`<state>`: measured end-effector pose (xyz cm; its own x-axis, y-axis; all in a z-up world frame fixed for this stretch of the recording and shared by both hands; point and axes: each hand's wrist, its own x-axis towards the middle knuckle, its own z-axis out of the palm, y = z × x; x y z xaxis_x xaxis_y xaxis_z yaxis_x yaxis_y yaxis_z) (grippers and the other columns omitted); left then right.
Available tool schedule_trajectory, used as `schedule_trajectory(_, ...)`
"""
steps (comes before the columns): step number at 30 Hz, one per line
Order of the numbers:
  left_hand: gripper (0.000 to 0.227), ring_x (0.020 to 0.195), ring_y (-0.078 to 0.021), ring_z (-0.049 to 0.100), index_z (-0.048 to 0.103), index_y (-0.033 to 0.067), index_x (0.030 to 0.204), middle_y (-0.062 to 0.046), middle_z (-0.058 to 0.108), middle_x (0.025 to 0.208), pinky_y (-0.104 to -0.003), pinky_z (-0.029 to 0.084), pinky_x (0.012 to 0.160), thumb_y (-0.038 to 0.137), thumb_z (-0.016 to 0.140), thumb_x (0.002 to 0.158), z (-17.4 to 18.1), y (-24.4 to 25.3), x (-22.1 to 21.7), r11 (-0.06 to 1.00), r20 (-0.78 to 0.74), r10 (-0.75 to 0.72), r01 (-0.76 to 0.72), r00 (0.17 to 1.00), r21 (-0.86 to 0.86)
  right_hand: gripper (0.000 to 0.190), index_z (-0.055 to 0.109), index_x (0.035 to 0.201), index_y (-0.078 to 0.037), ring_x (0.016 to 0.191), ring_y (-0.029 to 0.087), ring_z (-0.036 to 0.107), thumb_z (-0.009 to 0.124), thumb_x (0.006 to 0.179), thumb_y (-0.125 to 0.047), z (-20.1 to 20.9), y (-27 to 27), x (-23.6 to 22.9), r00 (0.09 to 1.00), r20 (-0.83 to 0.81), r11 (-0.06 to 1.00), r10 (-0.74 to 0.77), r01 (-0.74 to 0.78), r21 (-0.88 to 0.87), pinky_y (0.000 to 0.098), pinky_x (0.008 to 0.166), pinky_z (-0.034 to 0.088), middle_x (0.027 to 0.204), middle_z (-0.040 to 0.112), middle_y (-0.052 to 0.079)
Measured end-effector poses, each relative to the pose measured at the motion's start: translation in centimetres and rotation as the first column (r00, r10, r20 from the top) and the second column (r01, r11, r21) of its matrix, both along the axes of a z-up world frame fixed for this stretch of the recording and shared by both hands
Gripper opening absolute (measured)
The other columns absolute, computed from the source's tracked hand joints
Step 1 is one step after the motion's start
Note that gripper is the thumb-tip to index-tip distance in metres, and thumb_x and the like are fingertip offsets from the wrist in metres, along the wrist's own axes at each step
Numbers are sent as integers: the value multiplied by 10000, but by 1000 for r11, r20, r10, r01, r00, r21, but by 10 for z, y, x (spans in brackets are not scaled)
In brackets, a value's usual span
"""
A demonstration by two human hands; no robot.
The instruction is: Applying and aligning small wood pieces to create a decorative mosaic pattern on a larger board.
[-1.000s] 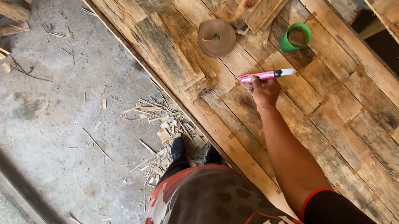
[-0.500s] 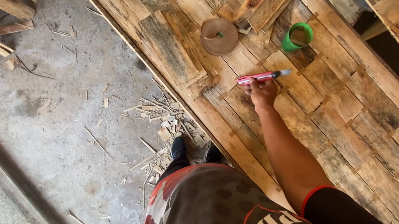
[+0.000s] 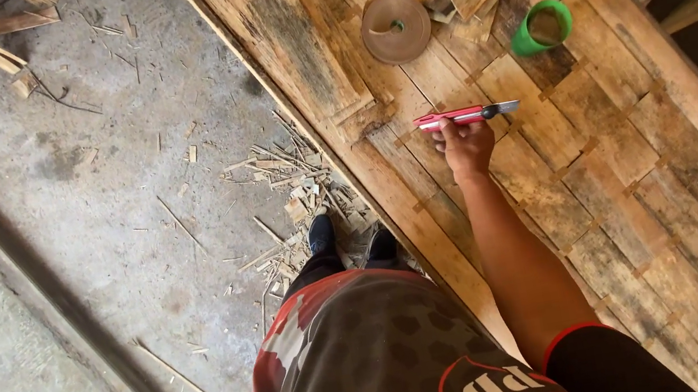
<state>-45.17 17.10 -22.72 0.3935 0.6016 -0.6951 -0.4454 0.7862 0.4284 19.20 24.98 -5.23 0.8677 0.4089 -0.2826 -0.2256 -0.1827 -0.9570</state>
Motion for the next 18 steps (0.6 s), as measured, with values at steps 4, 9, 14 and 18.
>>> schedule_trajectory(4, 465, 1089, -158, 577, 556, 13, 1436, -76, 634, 1266, -295, 447, 904, 325, 481, 1099, 45, 18, 24, 999, -50, -8, 6, 999, -46, 91, 668, 1016, -26, 659, 114, 695, 726, 972, -81, -18, -3, -19, 1000, -18, 999, 22, -23, -47, 260, 526, 523, 818, 733, 28)
schedule_trajectory(9, 561, 1282, -162, 531, 434, 7, 1529, -96, 544, 1491, -278, 404, 1047, 243, 514, 1026, 52, 19, 17, 947, -181, -129, 176, 975, 268, 96, 693, 1007, -23, 636, 112, 695, 740, 952, -87, -13, 6, -37, 998, 64, 989, -23, 32, -143, 266, 526, 530, 786, 734, 34)
schedule_trajectory(14, 608, 1421, -221, 452, 373, -18, 1568, -150, 445, 1579, -330, 343, 1173, 254, 487, 1036, 80, 28, 21, 981, -118, -33, 54, 993, 186, 104, 683, 1010, 3, 677, 126, 725, 728, 956, -74, -12, 8, -41, 993, 111, 997, -34, 40, -60, 276, 572, 562, 840, 738, 45)
schedule_trajectory(18, 610, 1427, -229, 446, 371, -15, 1569, -154, 440, 1583, -336, 340, 1175, 265, 479, 1038, 118, 12, 3, 971, -178, -96, 131, 979, 197, 122, 666, 1021, 3, 653, 137, 697, 738, 959, -73, -6, 9, -39, 988, 140, 989, -62, 79, -121, 283, 562, 562, 836, 728, 67)
